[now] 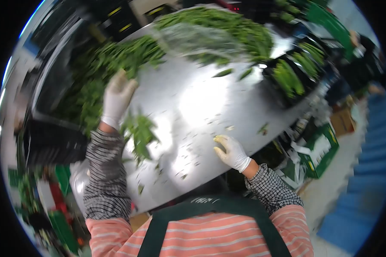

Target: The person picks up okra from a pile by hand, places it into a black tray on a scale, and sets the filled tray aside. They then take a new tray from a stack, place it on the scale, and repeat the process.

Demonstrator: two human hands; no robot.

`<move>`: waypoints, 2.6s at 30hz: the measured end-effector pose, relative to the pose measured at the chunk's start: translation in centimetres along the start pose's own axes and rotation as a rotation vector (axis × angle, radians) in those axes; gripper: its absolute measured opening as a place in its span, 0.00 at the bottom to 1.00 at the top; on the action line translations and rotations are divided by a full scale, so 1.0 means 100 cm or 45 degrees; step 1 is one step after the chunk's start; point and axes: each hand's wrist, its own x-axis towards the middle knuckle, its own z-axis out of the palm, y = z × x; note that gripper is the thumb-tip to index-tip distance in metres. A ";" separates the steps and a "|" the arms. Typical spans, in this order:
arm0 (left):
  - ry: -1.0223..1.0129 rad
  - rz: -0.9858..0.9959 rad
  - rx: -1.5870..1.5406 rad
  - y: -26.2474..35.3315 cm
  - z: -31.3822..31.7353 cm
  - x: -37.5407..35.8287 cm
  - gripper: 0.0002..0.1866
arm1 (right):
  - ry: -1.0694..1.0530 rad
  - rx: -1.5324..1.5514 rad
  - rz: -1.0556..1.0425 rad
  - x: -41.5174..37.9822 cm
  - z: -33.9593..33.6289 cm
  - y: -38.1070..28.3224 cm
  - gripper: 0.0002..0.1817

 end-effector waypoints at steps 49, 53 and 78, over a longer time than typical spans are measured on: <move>0.270 -0.131 0.797 -0.036 -0.166 -0.207 0.16 | -0.582 0.184 0.600 0.191 0.186 -0.069 0.16; 0.087 -0.413 0.823 -0.145 -0.101 -0.150 0.10 | -0.617 0.588 0.671 0.186 0.166 -0.064 0.13; 0.096 -0.900 0.452 -0.195 -0.066 -0.057 0.22 | -0.510 -0.021 0.231 0.181 0.170 -0.073 0.14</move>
